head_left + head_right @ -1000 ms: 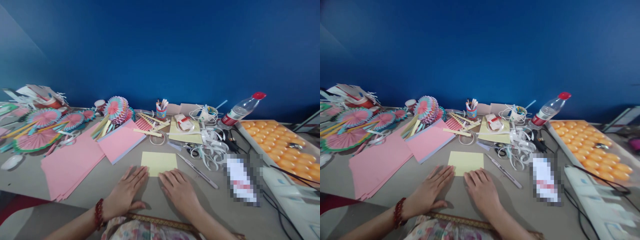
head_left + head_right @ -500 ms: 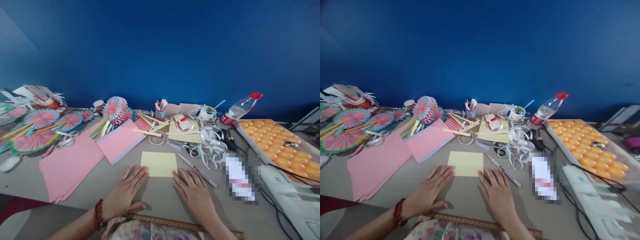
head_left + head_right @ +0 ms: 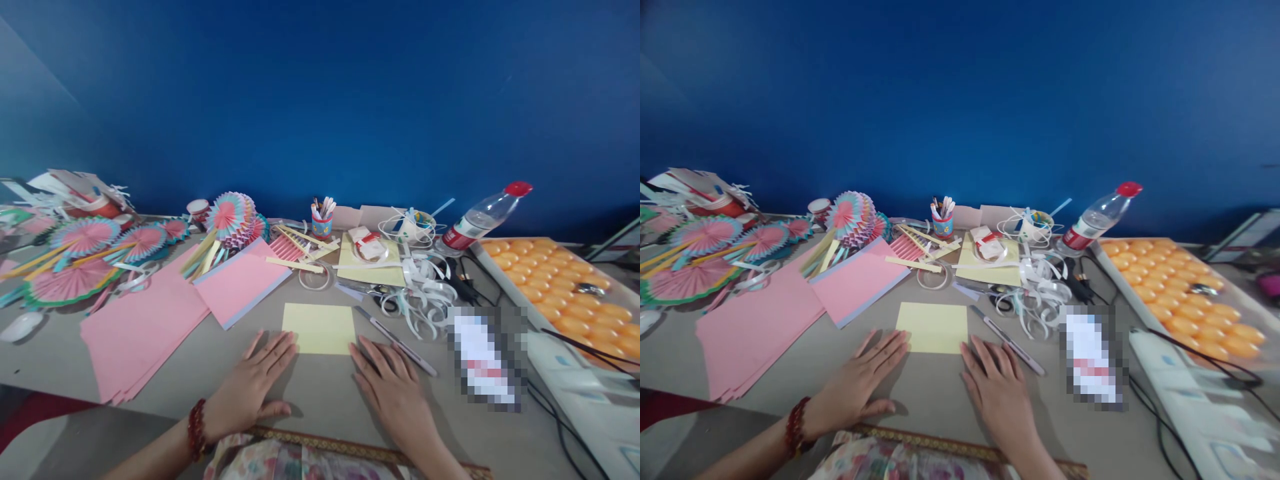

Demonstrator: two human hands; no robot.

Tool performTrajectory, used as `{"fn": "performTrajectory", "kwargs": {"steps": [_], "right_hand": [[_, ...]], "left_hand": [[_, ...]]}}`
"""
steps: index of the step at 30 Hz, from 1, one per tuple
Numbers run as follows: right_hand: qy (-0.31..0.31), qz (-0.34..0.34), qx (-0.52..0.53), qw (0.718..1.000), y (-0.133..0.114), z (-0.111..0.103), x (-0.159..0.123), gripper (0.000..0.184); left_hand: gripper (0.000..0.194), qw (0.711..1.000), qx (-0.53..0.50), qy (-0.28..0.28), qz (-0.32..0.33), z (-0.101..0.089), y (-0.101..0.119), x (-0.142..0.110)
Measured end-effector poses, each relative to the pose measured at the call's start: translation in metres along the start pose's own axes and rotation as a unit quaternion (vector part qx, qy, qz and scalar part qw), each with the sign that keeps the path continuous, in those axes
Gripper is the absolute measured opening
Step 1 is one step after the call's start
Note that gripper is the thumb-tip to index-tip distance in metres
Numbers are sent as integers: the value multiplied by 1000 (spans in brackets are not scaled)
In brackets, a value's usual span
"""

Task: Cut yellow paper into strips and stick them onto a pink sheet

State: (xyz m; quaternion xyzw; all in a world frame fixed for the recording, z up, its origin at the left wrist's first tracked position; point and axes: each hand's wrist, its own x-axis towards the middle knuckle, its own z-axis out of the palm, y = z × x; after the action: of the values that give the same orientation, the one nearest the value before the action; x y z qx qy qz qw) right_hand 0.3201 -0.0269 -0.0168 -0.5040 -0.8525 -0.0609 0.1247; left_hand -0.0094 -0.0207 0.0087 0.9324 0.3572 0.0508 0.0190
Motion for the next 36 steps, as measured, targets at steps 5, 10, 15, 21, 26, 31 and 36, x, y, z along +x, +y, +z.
{"fn": "performTrajectory", "kwargs": {"steps": [5,10,15,21,26,31,36], "right_hand": [[-1,5,10,1000,-2,-1,2,42],[0,11,25,1000,-3,-3,6,39],[11,18,76,997,-1,-6,19,29],[13,-6,101,995,-5,-8,37,27],[-15,-49,112,992,-20,-10,50,20],[-39,-44,115,992,-25,-12,57,12],[-61,-39,139,988,-23,-12,58,14]], "left_hand": [[80,998,38,20,-50,6,-7,-11],[70,988,52,42,-137,13,-13,-15],[38,990,8,54,-133,9,-5,3],[32,990,-47,77,-113,8,-3,15],[30,988,-72,85,-103,10,-7,15],[31,984,-104,101,-103,11,-8,16],[25,974,-127,114,-146,10,-10,17]]}}
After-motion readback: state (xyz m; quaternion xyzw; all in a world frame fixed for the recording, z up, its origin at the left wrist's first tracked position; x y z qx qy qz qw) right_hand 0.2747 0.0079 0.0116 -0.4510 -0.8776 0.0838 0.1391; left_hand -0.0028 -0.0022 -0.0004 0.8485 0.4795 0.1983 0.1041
